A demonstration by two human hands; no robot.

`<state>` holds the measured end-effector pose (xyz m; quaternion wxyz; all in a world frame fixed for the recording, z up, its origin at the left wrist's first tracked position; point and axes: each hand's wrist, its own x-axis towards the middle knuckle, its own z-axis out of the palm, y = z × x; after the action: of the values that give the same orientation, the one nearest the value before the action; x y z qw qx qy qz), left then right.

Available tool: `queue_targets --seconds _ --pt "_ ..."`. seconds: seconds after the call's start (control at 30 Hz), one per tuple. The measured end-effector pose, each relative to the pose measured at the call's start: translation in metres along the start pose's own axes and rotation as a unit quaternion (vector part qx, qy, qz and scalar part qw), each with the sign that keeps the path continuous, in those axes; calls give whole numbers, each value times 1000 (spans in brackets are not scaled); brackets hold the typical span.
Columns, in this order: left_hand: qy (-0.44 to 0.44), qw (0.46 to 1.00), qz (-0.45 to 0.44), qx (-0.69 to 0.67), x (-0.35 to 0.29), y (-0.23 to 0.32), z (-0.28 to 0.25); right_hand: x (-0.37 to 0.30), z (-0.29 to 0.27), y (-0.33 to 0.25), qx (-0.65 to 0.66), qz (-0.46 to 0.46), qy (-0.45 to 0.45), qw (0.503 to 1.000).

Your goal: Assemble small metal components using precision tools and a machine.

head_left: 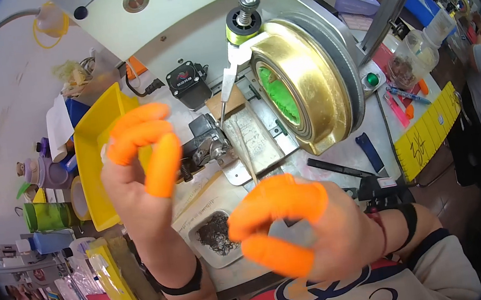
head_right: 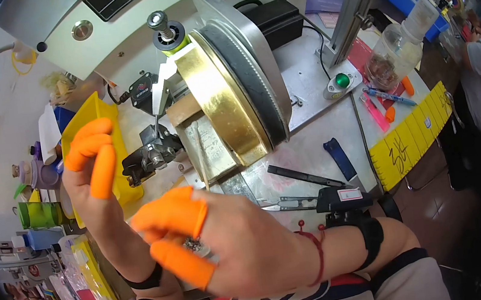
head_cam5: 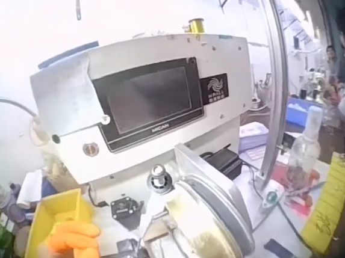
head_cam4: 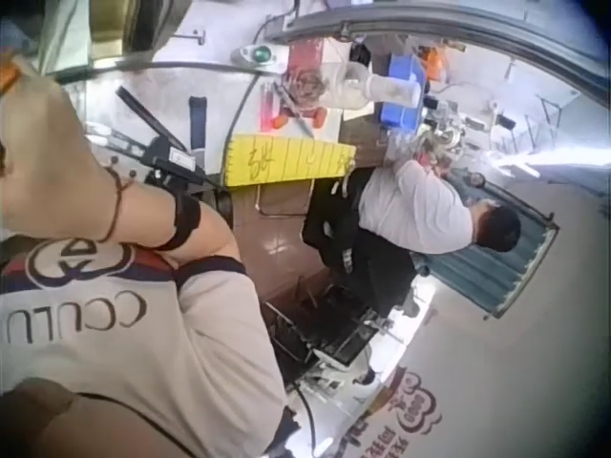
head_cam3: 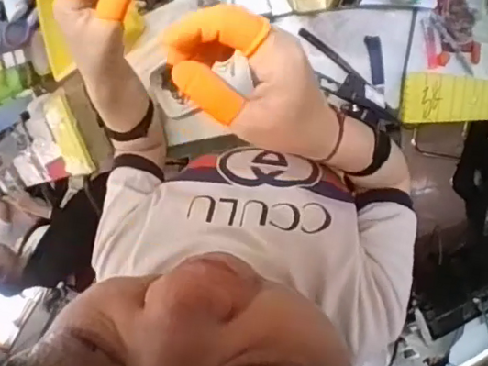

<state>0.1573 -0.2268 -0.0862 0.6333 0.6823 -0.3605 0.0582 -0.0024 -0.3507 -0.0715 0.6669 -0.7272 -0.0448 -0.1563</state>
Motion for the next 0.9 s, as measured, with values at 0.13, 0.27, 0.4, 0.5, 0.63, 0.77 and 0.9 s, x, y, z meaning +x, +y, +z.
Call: queue_targets --seconds 0.13,0.27,0.4,0.5,0.63,0.77,0.9 --pt "-126 991 40 31 -10 15 19 2 23 45 252 120 100 955" --pt "-119 992 29 43 -11 16 19 18 26 59 376 115 161 905" --pt "-125 991 -18 47 -12 19 22 30 27 62 383 64 168 906" --pt "-136 989 6 57 -10 17 21 35 27 64 351 40 180 918" --pt "-148 986 9 78 -8 16 19 38 22 73 273 14 186 944" --pt "-164 985 -22 49 -8 16 6 41 24 73 246 19 186 951" --pt "-179 982 -16 55 -6 14 5 41 24 72 235 33 195 952"
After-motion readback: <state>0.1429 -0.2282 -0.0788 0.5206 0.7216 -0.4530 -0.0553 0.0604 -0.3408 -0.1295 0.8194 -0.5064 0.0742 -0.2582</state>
